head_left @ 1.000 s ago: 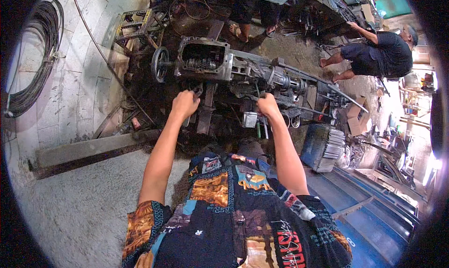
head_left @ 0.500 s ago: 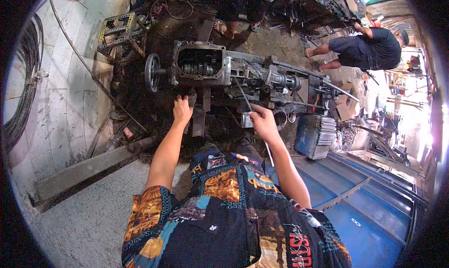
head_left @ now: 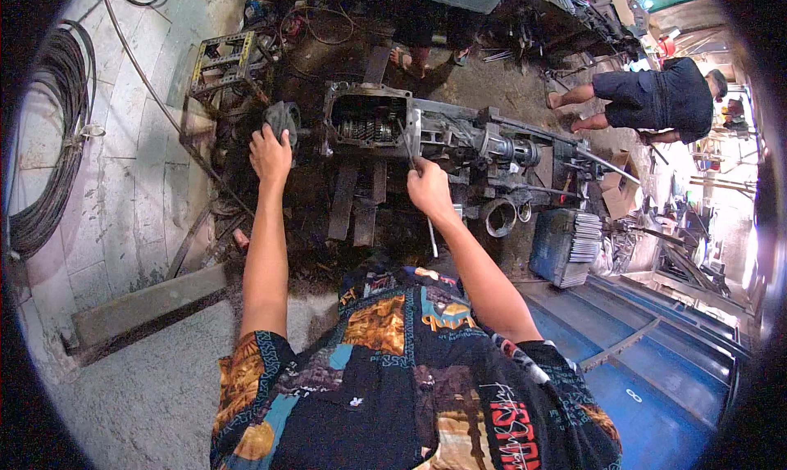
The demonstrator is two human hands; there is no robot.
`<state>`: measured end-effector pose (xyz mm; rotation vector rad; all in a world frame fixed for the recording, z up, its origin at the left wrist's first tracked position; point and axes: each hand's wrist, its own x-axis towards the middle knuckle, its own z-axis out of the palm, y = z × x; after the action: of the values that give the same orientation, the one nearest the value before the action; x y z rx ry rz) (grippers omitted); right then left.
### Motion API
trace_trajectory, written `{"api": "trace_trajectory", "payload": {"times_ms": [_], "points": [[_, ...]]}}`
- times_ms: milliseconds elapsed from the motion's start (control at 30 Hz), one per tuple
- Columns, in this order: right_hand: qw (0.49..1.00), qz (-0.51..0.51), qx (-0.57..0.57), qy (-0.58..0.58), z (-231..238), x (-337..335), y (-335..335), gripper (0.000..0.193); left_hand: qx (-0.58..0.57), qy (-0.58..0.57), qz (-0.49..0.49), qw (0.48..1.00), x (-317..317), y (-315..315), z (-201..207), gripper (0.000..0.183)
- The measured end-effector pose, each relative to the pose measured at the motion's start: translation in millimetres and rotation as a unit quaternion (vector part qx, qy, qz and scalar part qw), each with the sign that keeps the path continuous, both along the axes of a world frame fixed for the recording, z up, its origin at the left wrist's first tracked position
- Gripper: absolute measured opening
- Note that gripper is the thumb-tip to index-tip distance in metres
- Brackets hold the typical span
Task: Bending metal rods using a manual bending machine on a fabrication floor.
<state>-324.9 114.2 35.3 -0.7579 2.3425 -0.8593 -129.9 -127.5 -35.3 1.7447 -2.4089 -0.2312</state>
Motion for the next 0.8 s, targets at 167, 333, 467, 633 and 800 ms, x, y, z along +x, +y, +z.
{"api": "trace_trajectory", "payload": {"times_ms": [167,333,467,633,800], "points": [[0.998,-0.025,0.005,0.062,-24.3,-5.7,-22.8,0.028,0.096,-0.079,0.025,0.992,-16.7,-14.7,-23.1,0.066],[0.996,-0.031,0.081,-0.014,-36.0,-13.8,-40.0,0.033,0.195,-0.075,0.025,0.978,-18.2,-31.5,-13.4,0.067],[0.997,-0.012,0.064,-0.044,-44.2,-20.6,-43.6,0.034,0.229,-0.057,0.039,0.971,-19.1,-40.6,-18.1,0.067],[0.999,0.02,-0.023,-0.016,-67.4,-40.6,-26.4,0.031,0.216,-0.065,0.047,0.973,-26.9,-37.4,-13.2,0.066],[0.92,-0.13,-0.002,-0.368,-44.1,-12.4,-25.4,0.045,0.184,-0.06,0.055,0.98,-13.8,-33.8,-22.3,0.059]]}}
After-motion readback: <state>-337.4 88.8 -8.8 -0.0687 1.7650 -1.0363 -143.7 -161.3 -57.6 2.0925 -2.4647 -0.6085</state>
